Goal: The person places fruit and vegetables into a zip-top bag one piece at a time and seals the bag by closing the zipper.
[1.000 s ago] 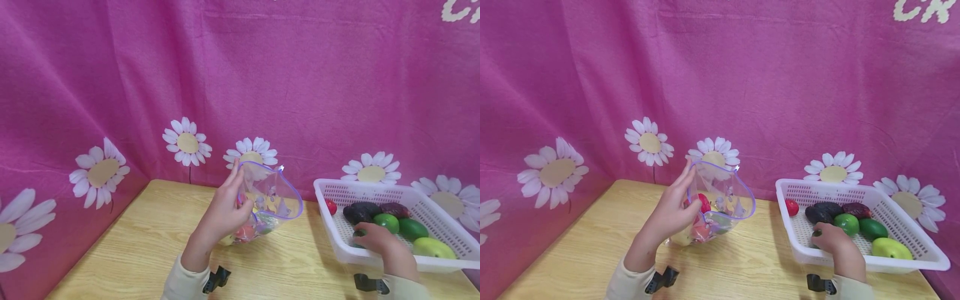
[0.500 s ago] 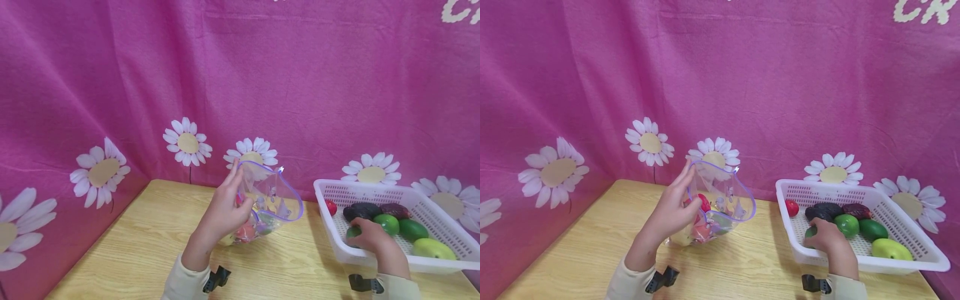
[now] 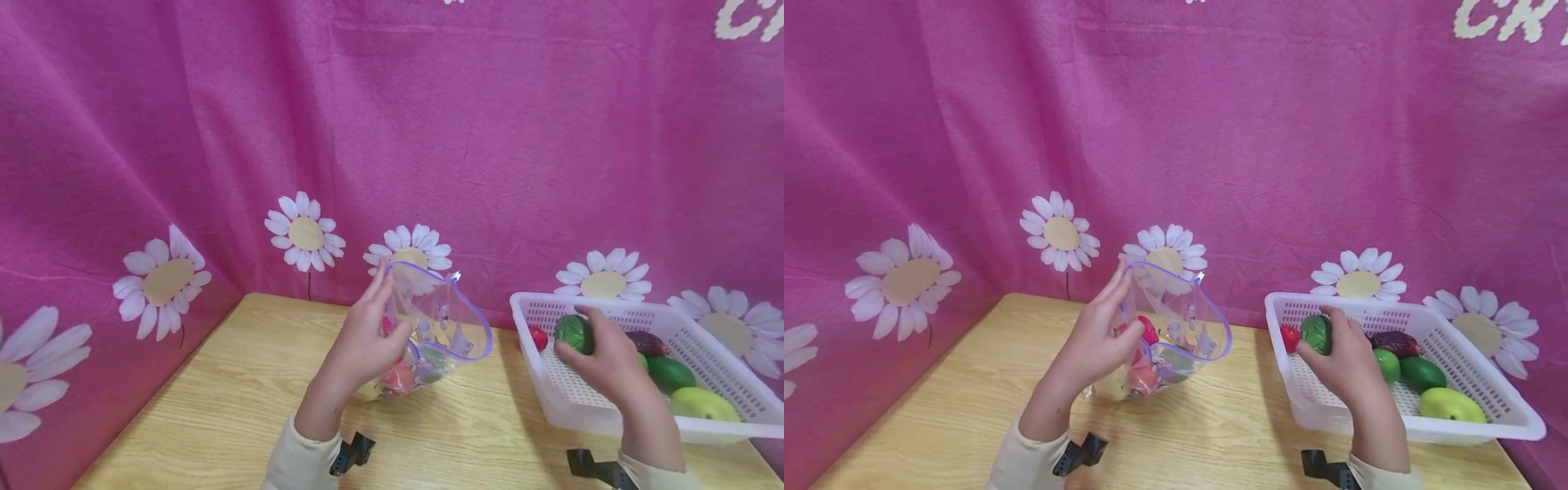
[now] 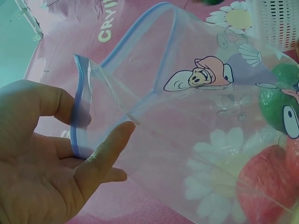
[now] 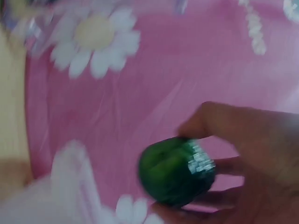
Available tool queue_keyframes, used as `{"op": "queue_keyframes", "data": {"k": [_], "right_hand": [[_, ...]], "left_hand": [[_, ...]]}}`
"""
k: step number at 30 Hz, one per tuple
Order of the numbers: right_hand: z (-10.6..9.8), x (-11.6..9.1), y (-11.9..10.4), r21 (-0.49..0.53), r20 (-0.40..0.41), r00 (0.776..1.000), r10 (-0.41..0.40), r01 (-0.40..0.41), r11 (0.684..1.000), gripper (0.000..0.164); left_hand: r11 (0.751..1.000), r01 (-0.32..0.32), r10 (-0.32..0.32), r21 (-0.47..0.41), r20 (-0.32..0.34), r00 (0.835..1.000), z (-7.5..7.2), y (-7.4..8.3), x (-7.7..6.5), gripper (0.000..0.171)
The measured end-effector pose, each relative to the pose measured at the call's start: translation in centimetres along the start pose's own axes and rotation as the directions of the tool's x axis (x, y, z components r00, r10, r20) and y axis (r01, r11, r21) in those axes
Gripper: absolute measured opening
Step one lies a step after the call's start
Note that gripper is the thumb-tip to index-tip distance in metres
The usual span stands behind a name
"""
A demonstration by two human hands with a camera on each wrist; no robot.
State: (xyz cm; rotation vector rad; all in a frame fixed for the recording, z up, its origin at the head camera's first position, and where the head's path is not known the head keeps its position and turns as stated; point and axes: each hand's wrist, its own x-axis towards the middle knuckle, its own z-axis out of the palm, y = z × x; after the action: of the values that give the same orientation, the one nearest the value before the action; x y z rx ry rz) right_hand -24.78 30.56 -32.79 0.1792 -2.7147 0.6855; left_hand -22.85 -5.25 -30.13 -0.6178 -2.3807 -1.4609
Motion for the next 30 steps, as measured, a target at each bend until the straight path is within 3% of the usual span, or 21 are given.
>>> {"op": "queue_keyframes", "data": {"k": [3,6,10,11,13,15,18,22,26,30], "right_hand": [[0.3,-0.5,-3.4,0.139,-0.170,0.984,-0.058,0.082,0.987,0.075],[1.5,-1.0,-6.9,0.321,-0.279,0.951,-0.130,0.221,0.921,0.070],[3.9,-1.3,-10.0,0.553,-0.260,0.923,-0.282,0.382,0.740,0.066],[4.5,-1.3,-10.5,0.577,-0.240,0.915,-0.325,0.403,0.710,0.066],[5.5,-1.3,-10.9,0.590,-0.196,0.902,-0.385,0.422,0.688,0.065],[6.2,-1.2,-11.1,0.557,-0.152,0.900,-0.409,0.420,0.717,0.063],[6.6,-1.3,-11.0,0.475,-0.116,0.915,-0.386,0.393,0.787,0.062],[6.4,-1.4,-10.9,0.407,-0.114,0.933,-0.342,0.358,0.840,0.061],[6.3,-1.2,-10.8,0.389,-0.118,0.940,-0.319,0.339,0.857,0.064],[6.4,-1.2,-10.8,0.432,-0.103,0.945,-0.312,0.325,0.841,0.074]], "left_hand": [[1.000,-0.007,0.007,0.003,0.001,1.000,0.0,-0.1,-0.1,0.075],[1.000,-0.016,0.016,0.010,0.006,1.000,0.0,-0.2,-0.2,0.074],[1.000,-0.023,0.022,0.010,0.032,0.999,0.1,-0.1,-0.4,0.072],[1.000,-0.024,0.023,0.009,0.042,0.999,0.1,-0.1,-0.5,0.072],[0.999,-0.036,0.035,0.015,0.059,0.998,0.1,-0.1,-0.6,0.072],[0.999,-0.047,0.045,0.019,0.080,0.996,0.1,0.0,-0.7,0.072],[0.997,-0.067,0.063,0.032,0.110,0.992,0.2,0.1,-0.9,0.071],[0.996,-0.078,0.071,0.045,0.141,0.987,0.2,0.4,-0.9,0.070],[0.994,-0.089,0.079,0.060,0.155,0.985,0.1,0.6,-0.7,0.069],[0.993,-0.095,0.085,0.063,0.149,0.985,0.1,0.7,-0.6,0.069]]}}
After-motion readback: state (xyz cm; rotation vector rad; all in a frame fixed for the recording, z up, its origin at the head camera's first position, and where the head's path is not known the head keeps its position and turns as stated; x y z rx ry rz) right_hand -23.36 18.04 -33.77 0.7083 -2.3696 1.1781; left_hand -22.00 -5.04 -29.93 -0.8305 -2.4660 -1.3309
